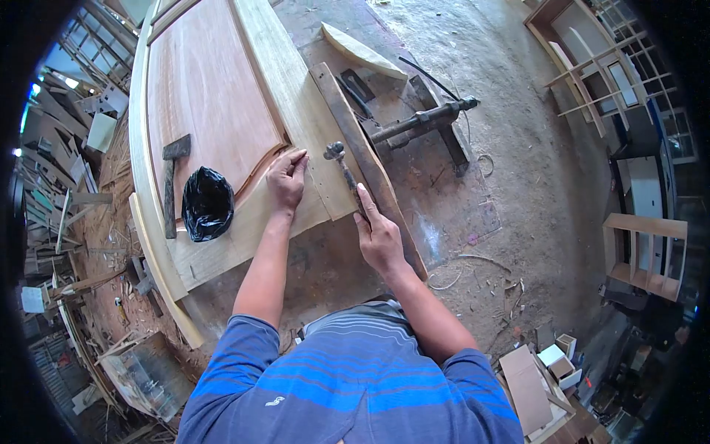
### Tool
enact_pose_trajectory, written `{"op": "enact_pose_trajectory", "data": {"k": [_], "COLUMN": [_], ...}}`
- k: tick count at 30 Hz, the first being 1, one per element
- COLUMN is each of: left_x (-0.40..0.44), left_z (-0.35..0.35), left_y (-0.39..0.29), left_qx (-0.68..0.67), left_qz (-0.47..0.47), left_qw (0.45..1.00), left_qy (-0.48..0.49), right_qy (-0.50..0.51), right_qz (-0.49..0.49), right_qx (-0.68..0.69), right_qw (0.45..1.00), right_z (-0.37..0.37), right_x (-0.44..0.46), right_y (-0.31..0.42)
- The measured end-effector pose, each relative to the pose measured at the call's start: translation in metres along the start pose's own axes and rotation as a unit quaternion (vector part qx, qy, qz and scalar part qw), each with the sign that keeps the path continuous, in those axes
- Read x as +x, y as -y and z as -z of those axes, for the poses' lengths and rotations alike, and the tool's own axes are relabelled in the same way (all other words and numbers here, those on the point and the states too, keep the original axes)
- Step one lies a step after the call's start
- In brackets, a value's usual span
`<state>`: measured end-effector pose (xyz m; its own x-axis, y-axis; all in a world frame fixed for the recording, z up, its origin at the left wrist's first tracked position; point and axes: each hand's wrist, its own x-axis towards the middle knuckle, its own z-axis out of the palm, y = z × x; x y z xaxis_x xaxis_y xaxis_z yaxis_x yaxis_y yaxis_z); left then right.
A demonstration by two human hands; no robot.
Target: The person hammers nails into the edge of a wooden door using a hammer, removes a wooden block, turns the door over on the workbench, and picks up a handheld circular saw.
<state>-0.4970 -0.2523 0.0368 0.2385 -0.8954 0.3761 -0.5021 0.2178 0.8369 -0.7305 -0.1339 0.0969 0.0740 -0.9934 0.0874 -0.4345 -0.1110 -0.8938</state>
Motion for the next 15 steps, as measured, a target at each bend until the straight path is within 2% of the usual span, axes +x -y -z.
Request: {"op": "enact_pose_trajectory", "data": {"k": [4, 10, 15], "left_x": [-0.002, -0.002, -0.001], "left_z": [0.002, 0.002, 0.005], "left_y": [0.003, -0.006, -0.005], "left_qx": [0.036, -0.039, -0.005], "left_qz": [0.028, 0.046, 0.028], "left_qw": [0.999, 0.998, 0.999], "left_qy": [0.030, 0.026, 0.042], "right_qy": [-0.002, 0.046, 0.110], "right_qz": [0.043, 0.062, 0.008], "right_qx": [-0.051, -0.107, -0.147], "right_qw": [0.998, 0.991, 0.983], "right_z": [-0.001, 0.002, -0.002], "right_x": [0.011, 0.026, 0.033], "right_y": [0.000, 0.020, 0.018]}}
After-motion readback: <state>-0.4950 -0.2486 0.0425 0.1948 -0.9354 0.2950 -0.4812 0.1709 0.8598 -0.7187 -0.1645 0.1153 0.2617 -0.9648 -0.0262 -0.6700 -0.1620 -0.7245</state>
